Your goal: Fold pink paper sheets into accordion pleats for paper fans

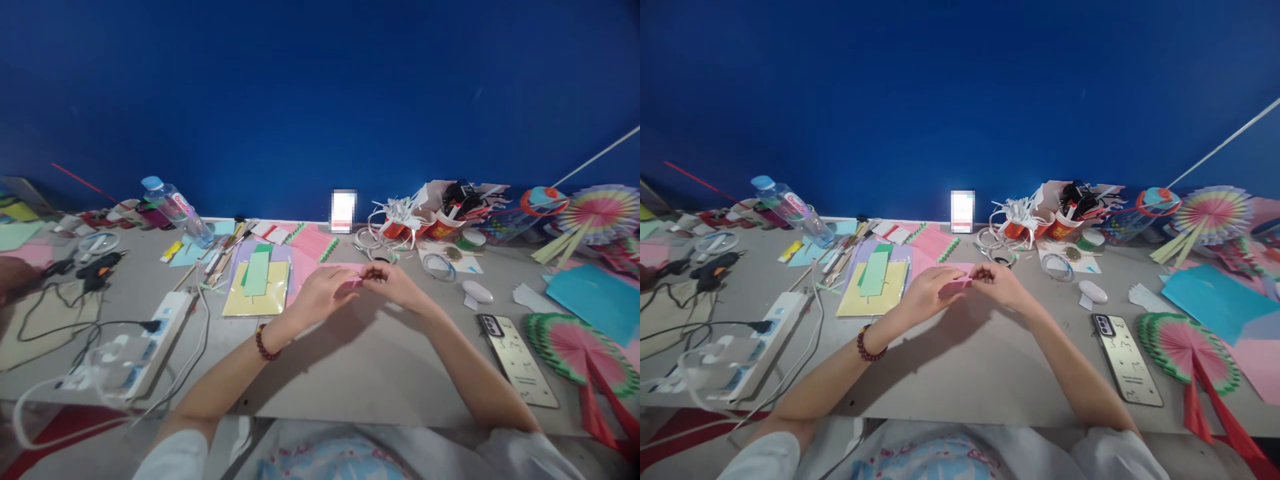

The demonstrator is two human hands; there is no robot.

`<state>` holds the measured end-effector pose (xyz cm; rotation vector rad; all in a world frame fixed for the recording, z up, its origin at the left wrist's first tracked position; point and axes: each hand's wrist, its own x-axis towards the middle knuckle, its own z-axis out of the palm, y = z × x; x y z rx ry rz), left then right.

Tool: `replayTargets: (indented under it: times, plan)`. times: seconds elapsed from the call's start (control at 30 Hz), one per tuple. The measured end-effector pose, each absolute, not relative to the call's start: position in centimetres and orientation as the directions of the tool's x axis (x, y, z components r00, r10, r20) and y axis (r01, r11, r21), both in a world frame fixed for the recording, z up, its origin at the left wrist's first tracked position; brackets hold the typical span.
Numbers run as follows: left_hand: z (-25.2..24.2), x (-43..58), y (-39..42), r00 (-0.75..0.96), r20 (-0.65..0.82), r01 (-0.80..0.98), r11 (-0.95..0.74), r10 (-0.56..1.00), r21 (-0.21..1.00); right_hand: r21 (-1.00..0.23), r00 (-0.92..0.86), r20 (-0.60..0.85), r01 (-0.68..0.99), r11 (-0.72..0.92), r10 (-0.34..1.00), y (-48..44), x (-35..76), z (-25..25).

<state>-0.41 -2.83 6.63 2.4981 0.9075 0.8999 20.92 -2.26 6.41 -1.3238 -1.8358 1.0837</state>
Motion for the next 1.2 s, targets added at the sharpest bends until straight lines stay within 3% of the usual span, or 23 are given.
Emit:
replayTargets:
  times: [0.2,0.33,0.5,0.67,0.9,1.1,1.2]
  plan:
    - [10.4,0.7,-2.2,0.405,0.364,0.124,-0.446,0.838,0.887,-0.895,-0.239,0.219,0.336,0.293,0.946,-2.3,19.8,10.8]
    - [11.5,-0.2,-1.6,0.349,0.337,-0.135,-0.309,0.875,0.942,-0.842,-0.203,0.362,0.349,0.412,0.91,-2.9,19.2,12.8]
    - [11.3,-1.1,-1.4,0.372,0.284,-0.303,-0.173,0.884,0.937,-0.631,-0.211,0.577,0.498,0.595,0.789,-3.7,18.0,13.7]
    - [11.2,-1.1,-1.6,0.351,0.296,-0.292,-0.196,0.888,0.936,-0.505,-0.161,0.681,0.603,0.618,0.714,-4.4,17.2,13.9]
    - [11.4,-1.0,-2.1,0.28,0.429,-0.082,-0.424,0.859,0.902,-0.56,-0.162,0.654,0.553,0.617,0.739,-4.4,17.2,13.3]
    - [11.6,-0.8,-2.5,0.262,0.501,-0.041,-0.509,0.825,0.86,-0.561,-0.169,0.65,0.551,0.618,0.74,-4.8,17.0,13.6]
    - [11.6,-0.7,-2.6,0.27,0.522,-0.03,-0.535,0.809,0.845,-0.617,-0.119,0.613,0.545,0.567,0.781,-4.9,17.1,13.7]
